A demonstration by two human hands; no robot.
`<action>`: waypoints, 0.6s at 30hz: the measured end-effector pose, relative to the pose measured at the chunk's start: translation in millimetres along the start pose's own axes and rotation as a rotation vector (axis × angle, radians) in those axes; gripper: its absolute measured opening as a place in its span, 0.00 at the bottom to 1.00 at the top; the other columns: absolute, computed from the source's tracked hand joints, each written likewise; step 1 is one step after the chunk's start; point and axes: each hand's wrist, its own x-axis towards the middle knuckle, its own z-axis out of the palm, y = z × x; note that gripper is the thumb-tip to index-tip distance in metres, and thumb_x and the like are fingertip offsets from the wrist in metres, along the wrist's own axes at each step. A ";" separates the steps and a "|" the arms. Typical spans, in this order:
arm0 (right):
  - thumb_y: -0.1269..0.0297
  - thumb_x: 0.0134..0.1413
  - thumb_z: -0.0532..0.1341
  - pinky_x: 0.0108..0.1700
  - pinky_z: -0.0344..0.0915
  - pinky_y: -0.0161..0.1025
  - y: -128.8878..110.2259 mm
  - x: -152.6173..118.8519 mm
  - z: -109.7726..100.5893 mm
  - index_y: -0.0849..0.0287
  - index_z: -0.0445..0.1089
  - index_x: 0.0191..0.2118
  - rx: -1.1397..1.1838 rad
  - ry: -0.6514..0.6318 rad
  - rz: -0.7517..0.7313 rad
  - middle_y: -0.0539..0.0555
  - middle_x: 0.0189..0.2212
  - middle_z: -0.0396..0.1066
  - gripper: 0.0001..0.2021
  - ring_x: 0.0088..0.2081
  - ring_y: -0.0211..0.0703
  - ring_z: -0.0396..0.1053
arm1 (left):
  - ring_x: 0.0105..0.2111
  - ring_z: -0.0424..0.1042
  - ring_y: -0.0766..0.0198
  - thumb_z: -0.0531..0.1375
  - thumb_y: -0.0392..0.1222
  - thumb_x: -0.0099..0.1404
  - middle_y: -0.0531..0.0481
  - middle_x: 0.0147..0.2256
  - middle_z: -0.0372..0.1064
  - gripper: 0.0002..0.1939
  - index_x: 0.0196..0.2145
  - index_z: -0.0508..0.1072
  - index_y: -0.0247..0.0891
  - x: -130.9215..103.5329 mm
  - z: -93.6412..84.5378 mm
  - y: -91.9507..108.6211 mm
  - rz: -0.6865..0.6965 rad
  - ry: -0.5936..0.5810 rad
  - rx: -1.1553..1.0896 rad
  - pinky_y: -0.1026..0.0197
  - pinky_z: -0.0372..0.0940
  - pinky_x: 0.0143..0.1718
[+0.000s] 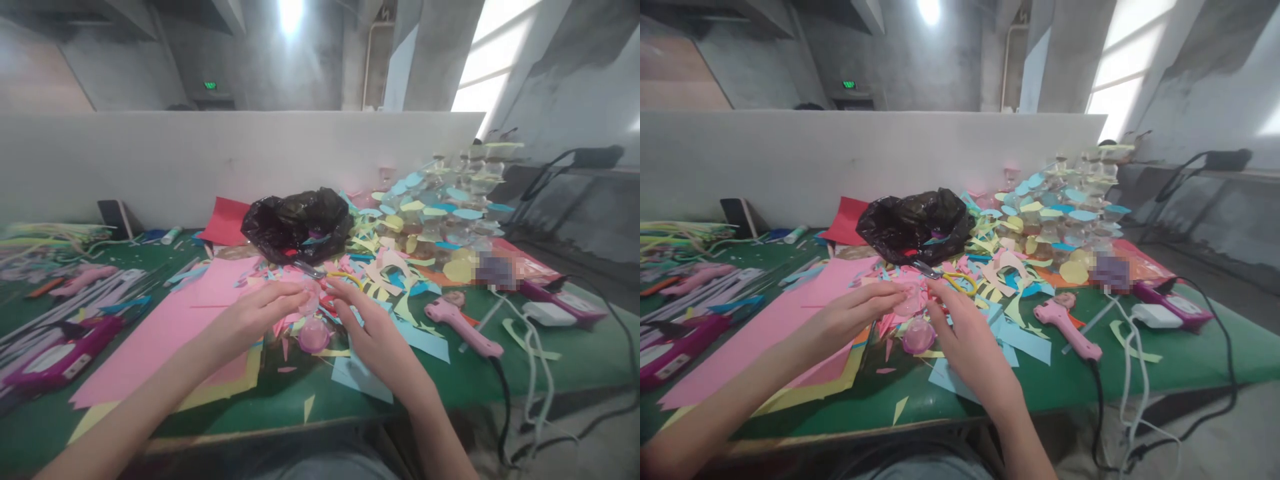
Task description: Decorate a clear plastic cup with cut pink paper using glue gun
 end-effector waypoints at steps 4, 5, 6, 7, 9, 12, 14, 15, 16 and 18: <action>0.59 0.69 0.52 0.58 0.66 0.46 2.7 8.8 10.8 0.55 0.72 0.54 0.060 0.005 0.003 0.57 0.54 0.74 0.16 0.56 0.46 0.69 | 0.57 0.67 0.58 0.51 0.50 0.71 0.52 0.57 0.70 0.18 0.52 0.76 0.53 2.8 10.9 -6.3 -0.040 0.002 -0.107 0.57 0.62 0.59; 0.59 0.68 0.53 0.58 0.66 0.46 4.3 9.6 12.9 0.55 0.72 0.53 0.059 0.007 0.005 0.57 0.54 0.74 0.16 0.56 0.46 0.69 | 0.57 0.68 0.57 0.52 0.51 0.70 0.52 0.56 0.71 0.18 0.51 0.76 0.53 3.4 13.0 -5.5 -0.067 0.014 -0.134 0.56 0.63 0.58; 0.59 0.68 0.53 0.58 0.66 0.46 6.1 10.0 14.8 0.55 0.72 0.53 0.060 0.008 0.008 0.57 0.54 0.73 0.16 0.56 0.46 0.69 | 0.56 0.68 0.56 0.53 0.52 0.69 0.52 0.55 0.72 0.17 0.49 0.77 0.52 4.1 14.8 -3.5 -0.101 0.027 -0.160 0.56 0.64 0.57; 0.59 0.68 0.54 0.57 0.67 0.45 7.9 9.9 16.3 0.55 0.72 0.53 0.066 0.012 0.011 0.58 0.54 0.73 0.16 0.56 0.46 0.69 | 0.55 0.70 0.55 0.54 0.53 0.68 0.52 0.53 0.73 0.17 0.48 0.78 0.52 4.8 16.3 -0.6 -0.137 0.041 -0.184 0.56 0.66 0.54; 0.60 0.67 0.54 0.55 0.68 0.43 11.1 8.9 18.2 0.56 0.72 0.53 0.077 0.023 0.014 0.58 0.53 0.74 0.15 0.54 0.45 0.71 | 0.52 0.72 0.55 0.55 0.54 0.66 0.51 0.49 0.76 0.17 0.46 0.78 0.51 6.4 18.5 5.9 -0.186 0.061 -0.223 0.57 0.69 0.50; 0.62 0.67 0.54 0.52 0.68 0.40 12.7 6.8 18.6 0.57 0.72 0.50 0.070 0.036 0.015 0.56 0.50 0.75 0.13 0.50 0.43 0.72 | 0.48 0.73 0.55 0.55 0.54 0.66 0.51 0.49 0.76 0.16 0.45 0.79 0.50 8.2 21.5 12.1 -0.232 0.041 -0.280 0.58 0.70 0.46; 0.62 0.67 0.54 0.49 0.68 0.39 11.3 5.6 17.6 0.57 0.72 0.48 0.066 0.028 0.031 0.55 0.47 0.76 0.11 0.47 0.42 0.72 | 0.47 0.73 0.56 0.56 0.54 0.66 0.51 0.51 0.74 0.16 0.45 0.78 0.50 8.2 23.4 12.5 -0.279 0.011 -0.322 0.60 0.71 0.43; 0.63 0.67 0.53 0.47 0.69 0.39 10.2 5.1 17.0 0.56 0.71 0.47 0.069 0.021 0.042 0.54 0.45 0.76 0.11 0.46 0.43 0.72 | 0.47 0.73 0.56 0.56 0.54 0.66 0.51 0.52 0.73 0.16 0.46 0.78 0.50 7.9 24.2 12.1 -0.298 -0.005 -0.340 0.61 0.71 0.42; 0.63 0.67 0.53 0.45 0.69 0.38 9.0 4.7 16.5 0.56 0.71 0.46 0.073 0.013 0.054 0.54 0.44 0.76 0.11 0.45 0.43 0.73 | 0.48 0.72 0.56 0.56 0.54 0.66 0.52 0.53 0.73 0.16 0.46 0.77 0.49 7.4 25.0 11.5 -0.316 -0.021 -0.358 0.62 0.71 0.41; 0.63 0.68 0.53 0.43 0.68 0.38 6.8 4.0 15.8 0.56 0.70 0.46 0.076 0.001 0.072 0.53 0.43 0.75 0.10 0.44 0.43 0.72 | 0.47 0.73 0.57 0.57 0.55 0.66 0.51 0.52 0.73 0.17 0.47 0.77 0.48 6.2 26.5 10.8 -0.359 -0.043 -0.403 0.63 0.72 0.38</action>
